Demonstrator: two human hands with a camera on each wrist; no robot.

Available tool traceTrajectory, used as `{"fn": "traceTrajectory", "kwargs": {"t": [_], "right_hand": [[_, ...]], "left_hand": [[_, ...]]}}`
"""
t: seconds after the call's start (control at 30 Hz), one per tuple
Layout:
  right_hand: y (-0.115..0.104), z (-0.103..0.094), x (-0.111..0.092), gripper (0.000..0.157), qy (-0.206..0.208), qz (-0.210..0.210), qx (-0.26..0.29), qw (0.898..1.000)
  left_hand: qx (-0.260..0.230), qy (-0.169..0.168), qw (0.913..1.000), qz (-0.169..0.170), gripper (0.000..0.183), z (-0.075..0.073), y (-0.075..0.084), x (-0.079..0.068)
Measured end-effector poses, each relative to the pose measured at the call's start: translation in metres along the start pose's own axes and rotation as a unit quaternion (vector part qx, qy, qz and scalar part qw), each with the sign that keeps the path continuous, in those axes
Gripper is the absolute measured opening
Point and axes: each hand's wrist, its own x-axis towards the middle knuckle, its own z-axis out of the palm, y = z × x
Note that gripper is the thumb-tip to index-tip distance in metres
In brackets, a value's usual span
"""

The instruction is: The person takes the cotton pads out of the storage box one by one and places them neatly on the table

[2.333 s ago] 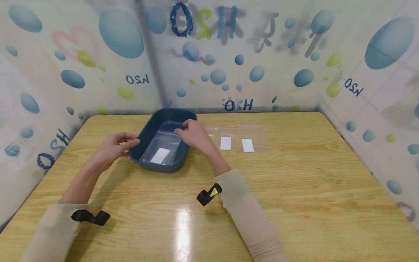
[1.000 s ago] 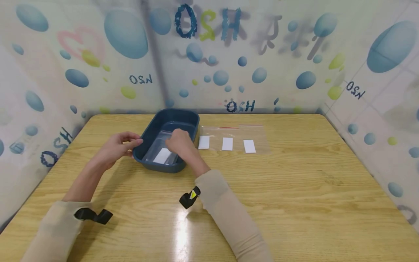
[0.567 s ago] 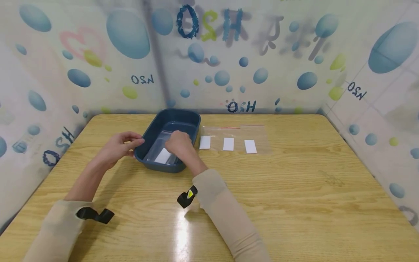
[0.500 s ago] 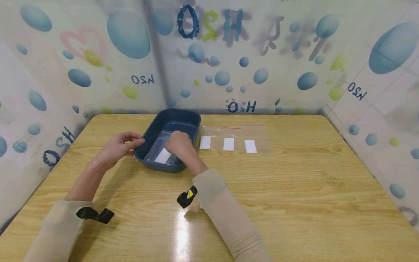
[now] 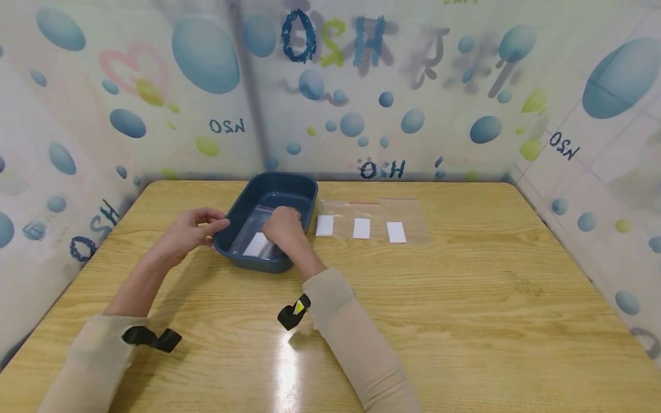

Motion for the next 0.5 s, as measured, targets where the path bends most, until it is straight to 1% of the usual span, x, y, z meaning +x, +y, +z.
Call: {"fn": "traceTrajectory", "kwargs": {"t": [0.13,0.27,0.37,0.5], "right_hand": [[0.0026,0.0016,0.0026,0.048,0.015,0.001,0.018,1.0],[0.0047,0.0026,0.0023,0.047,0.046,-0.01,0.033,0.998],[0.0064,0.004,0.0022,0.043,0.077,-0.015,0.056,0.995],[0.0078,0.006,0.0022,0.039,0.098,-0.017,0.081,0.992]], "left_hand": [[-0.001,-0.001,1.0,0.002,0.041,0.0002,-0.0005,0.0006],[-0.002,0.0,1.0,0.002,0.041,0.0003,-0.0009,0.0008],[-0.001,0.001,1.0,0.0,0.041,0.0005,-0.0008,0.0008],[-0.001,0.003,1.0,0.0,0.04,0.0008,-0.001,0.001]]}}
